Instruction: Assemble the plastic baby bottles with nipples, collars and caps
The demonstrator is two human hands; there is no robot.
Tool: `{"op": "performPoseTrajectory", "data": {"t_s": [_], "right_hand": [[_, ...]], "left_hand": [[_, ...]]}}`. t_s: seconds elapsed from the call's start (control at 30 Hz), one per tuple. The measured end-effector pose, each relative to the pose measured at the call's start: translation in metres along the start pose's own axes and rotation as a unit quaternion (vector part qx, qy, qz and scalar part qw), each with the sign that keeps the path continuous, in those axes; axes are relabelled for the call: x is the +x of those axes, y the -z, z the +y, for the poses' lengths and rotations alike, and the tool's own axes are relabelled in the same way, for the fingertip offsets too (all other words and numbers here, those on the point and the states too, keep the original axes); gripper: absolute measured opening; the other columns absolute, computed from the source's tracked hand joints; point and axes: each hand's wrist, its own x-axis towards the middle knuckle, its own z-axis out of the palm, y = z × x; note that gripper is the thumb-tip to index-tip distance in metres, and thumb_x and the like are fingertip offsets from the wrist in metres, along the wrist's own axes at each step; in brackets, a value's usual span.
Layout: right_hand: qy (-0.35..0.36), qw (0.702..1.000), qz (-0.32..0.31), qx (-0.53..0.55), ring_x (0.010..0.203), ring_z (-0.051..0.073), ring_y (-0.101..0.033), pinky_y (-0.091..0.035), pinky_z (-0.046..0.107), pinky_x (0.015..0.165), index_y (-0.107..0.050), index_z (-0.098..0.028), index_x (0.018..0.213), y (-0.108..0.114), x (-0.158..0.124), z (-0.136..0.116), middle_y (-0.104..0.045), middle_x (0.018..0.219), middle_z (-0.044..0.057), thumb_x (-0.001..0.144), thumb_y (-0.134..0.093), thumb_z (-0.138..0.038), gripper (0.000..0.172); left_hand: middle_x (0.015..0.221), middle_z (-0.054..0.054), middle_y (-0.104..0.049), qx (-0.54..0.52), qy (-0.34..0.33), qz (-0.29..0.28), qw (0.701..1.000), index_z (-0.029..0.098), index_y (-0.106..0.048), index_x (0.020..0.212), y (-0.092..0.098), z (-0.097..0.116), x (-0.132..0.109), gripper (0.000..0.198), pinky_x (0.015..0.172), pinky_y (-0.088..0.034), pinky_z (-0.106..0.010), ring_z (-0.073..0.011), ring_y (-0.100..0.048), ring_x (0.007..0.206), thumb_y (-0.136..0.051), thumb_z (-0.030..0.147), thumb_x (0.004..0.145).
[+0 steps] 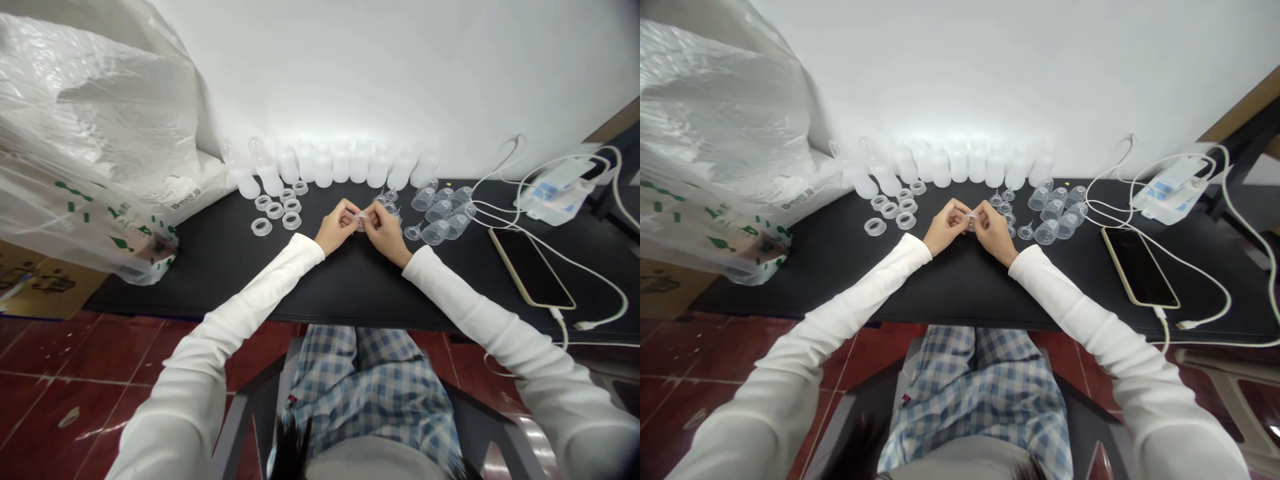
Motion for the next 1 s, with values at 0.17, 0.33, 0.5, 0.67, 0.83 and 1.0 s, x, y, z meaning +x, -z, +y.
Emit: {"op": "performPoseTrajectory", "data": {"t_s": [0.17,0.33,0.5,0.67,0.83,1.0], "right_hand": [[0.004,1.0,0.0,0.015,0.062,0.015,-0.048,-0.042,0.032,0.062,-0.053,-0.024,0.086,0.0,0.001,0.001,-0.054,0.069,-0.001,0.093,-0.059,-0.048,0.025],[0.013,1.0,-0.014,0.017,0.064,0.015,-0.049,-0.042,0.031,0.063,-0.054,-0.024,0.088,0.0,0.001,0.0,-0.056,0.072,-0.001,0.095,-0.056,-0.053,0.03],[0.026,0.999,-0.017,-0.012,0.061,0.014,-0.047,-0.04,0.03,0.061,-0.051,-0.024,0.083,0.0,0.0,0.0,-0.052,0.067,-0.002,0.094,-0.057,-0.045,0.025],[0.022,0.999,-0.018,-0.021,0.06,0.015,-0.047,-0.041,0.031,0.061,-0.048,-0.025,0.082,0.0,-0.001,0.001,-0.053,0.066,-0.002,0.093,-0.057,-0.043,0.023],[0.017,0.999,-0.026,-0.013,0.063,0.017,-0.051,-0.045,0.035,0.063,-0.045,-0.027,0.085,-0.001,-0.003,0.003,-0.056,0.072,0.0,0.094,-0.058,-0.048,0.027],[0.022,0.999,-0.031,-0.016,0.061,0.018,-0.05,-0.045,0.036,0.062,-0.041,-0.027,0.086,-0.002,-0.004,0.005,-0.052,0.072,0.0,0.094,-0.057,-0.051,0.03]], "left_hand": [[0.073,0.003,-0.064,-0.009,0.002,0.005,1.0,0.019,-0.06,0.097,0.002,0.003,0.0,0.024,0.063,-0.055,-0.021,-0.0081,-0.062,0.062,-0.075,0.036,0.088],[0.072,0.004,-0.064,0.015,-0.005,0.002,1.0,0.02,-0.058,0.093,0.004,0.004,-0.001,0.022,0.063,-0.054,-0.021,-0.0081,-0.062,0.061,-0.073,0.035,0.088],[0.069,0.006,-0.064,0.048,-0.019,-0.008,0.999,0.021,-0.055,0.09,0.005,0.006,-0.002,0.013,0.063,-0.052,-0.022,-0.008,-0.061,0.058,-0.068,0.025,0.089],[0.069,0.006,-0.066,0.085,-0.026,-0.018,0.996,0.022,-0.056,0.091,0.006,0.011,-0.004,0.011,0.065,-0.051,-0.022,-0.0085,-0.061,0.058,-0.066,0.026,0.09],[0.069,0.006,-0.064,0.114,-0.038,-0.035,0.992,0.022,-0.055,0.091,0.007,0.011,-0.004,0.011,0.067,-0.05,-0.022,-0.0089,-0.06,0.059,-0.065,0.027,0.092],[0.069,0.006,-0.063,0.133,-0.05,-0.036,0.989,0.022,-0.054,0.091,0.006,0.01,-0.003,0.009,0.069,-0.048,-0.023,-0.01,-0.061,0.062,-0.063,0.02,0.092]]}}
